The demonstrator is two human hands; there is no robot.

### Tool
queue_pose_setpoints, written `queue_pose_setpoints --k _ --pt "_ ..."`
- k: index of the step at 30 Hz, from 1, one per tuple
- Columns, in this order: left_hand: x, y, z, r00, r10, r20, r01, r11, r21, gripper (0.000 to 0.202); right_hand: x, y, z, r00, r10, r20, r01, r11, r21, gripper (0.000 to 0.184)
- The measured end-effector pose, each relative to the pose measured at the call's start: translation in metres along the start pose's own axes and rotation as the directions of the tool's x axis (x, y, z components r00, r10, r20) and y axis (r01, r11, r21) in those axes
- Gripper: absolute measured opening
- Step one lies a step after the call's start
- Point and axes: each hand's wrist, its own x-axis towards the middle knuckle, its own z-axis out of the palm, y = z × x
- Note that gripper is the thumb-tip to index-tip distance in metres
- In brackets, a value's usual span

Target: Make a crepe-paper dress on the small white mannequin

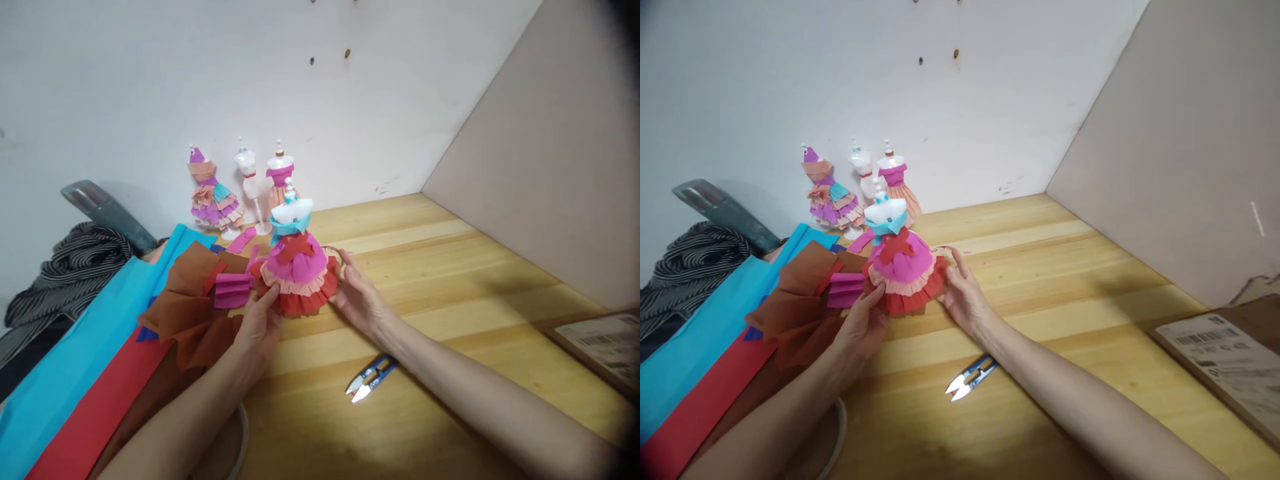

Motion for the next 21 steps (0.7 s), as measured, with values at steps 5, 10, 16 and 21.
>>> queue_pose_setpoints --k 5,10,16,21 --pt "-0.001 -0.002 -0.004 0.994 -0.01 0.107 0.009 1.0 0.006 0.022 -0.006 0.007 0.007 0.999 -0.018 -0.037 0.015 0.998 -0.068 0.085" --pt "-0.003 -0.005 -0.006 0.972 -0.041 0.23 0.019 0.995 0.095 0.042 0.002 0.011 0.006 0.988 -0.11 -0.104 0.1 0.99 -0.103 0.087" --pt "0.004 -0.002 -0.005 0.995 0.023 0.098 -0.035 0.992 0.123 0.034 0.004 0.007 0.003 0.989 -0.099 -0.108 0.094 0.994 -0.053 0.066" --pt "0.008 -0.004 -0.004 0.991 0.098 0.096 -0.107 0.989 0.1 0.035 -0.002 0.009 0.004 1.0 0.012 0.025 -0.012 1.0 -0.009 0.068"
